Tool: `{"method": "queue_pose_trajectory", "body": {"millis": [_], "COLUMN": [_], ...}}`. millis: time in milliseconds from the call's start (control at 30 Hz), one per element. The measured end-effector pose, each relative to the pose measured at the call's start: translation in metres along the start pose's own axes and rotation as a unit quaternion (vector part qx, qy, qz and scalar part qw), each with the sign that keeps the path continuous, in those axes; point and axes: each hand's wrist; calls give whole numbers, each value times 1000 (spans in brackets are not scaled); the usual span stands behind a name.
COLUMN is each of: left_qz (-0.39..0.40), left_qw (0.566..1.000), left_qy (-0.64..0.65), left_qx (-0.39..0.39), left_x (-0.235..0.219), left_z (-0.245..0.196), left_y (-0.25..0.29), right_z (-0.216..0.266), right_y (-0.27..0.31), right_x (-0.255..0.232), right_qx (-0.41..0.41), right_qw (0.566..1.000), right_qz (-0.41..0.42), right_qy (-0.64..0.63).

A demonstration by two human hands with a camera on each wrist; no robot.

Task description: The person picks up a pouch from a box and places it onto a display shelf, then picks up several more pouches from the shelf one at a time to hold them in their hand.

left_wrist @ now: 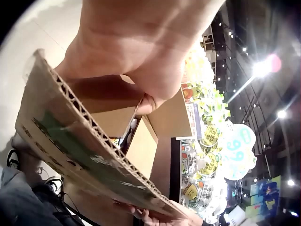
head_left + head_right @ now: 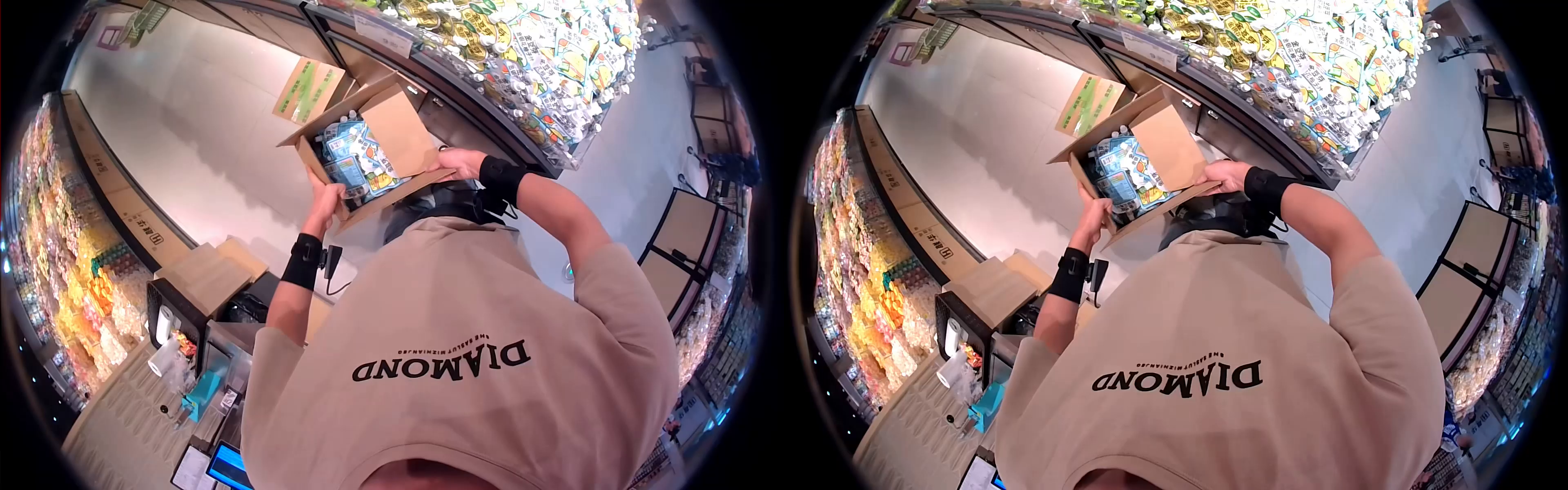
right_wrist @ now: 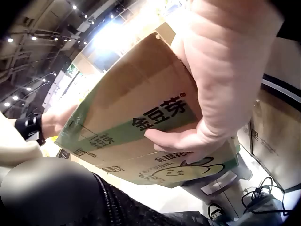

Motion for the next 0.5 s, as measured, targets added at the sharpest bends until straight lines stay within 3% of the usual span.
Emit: {"method": "queue_pose_trajectory", "body": {"millis": [100, 167, 200, 233, 300, 367, 400, 433, 500], "left_qz": [-10, -76, -118, -139, -150, -153, -161, -154, -168], "left_qw": [999, 973, 981, 973, 975, 973, 970, 972, 970], "left_qy": [42, 90, 73, 111, 159, 163, 171, 167, 170], "left_qx": [27, 200, 138, 148, 47, 55, 63, 68, 46], "left_x": [7, -4, -9, -6, -13, -13, -14, -12, -6], "left_z": [15, 29, 31, 38, 54, 65, 66, 59, 45], "left_y": [-6, -24, -12, -15, -30, -46, -50, -47, -36], "right_z": [4, 24, 25, 34, 55, 77, 89, 95, 105], "right_y": [-2, -7, -10, -7, -3, -17, -19, -29, -24], "right_x": [-13, -1, 9, 10, 8, -6, 0, -3, -2], "right_qx": [20, -5, -4, -27, -54, -53, -40, -29, -25], "right_qw": [999, 995, 996, 990, 976, 979, 971, 981, 979], "right_qz": [-37, -65, -59, -91, -129, -55, -77, -24, -32], "right_qy": [34, 75, 65, 108, 169, 188, 225, 189, 201]}}
Point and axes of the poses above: each hand's wrist, its own y-axis away from the middle knuckle, its own x-axis out of the palm, z = x × y, and after that the axes turned 3 degrees about z, right-handed
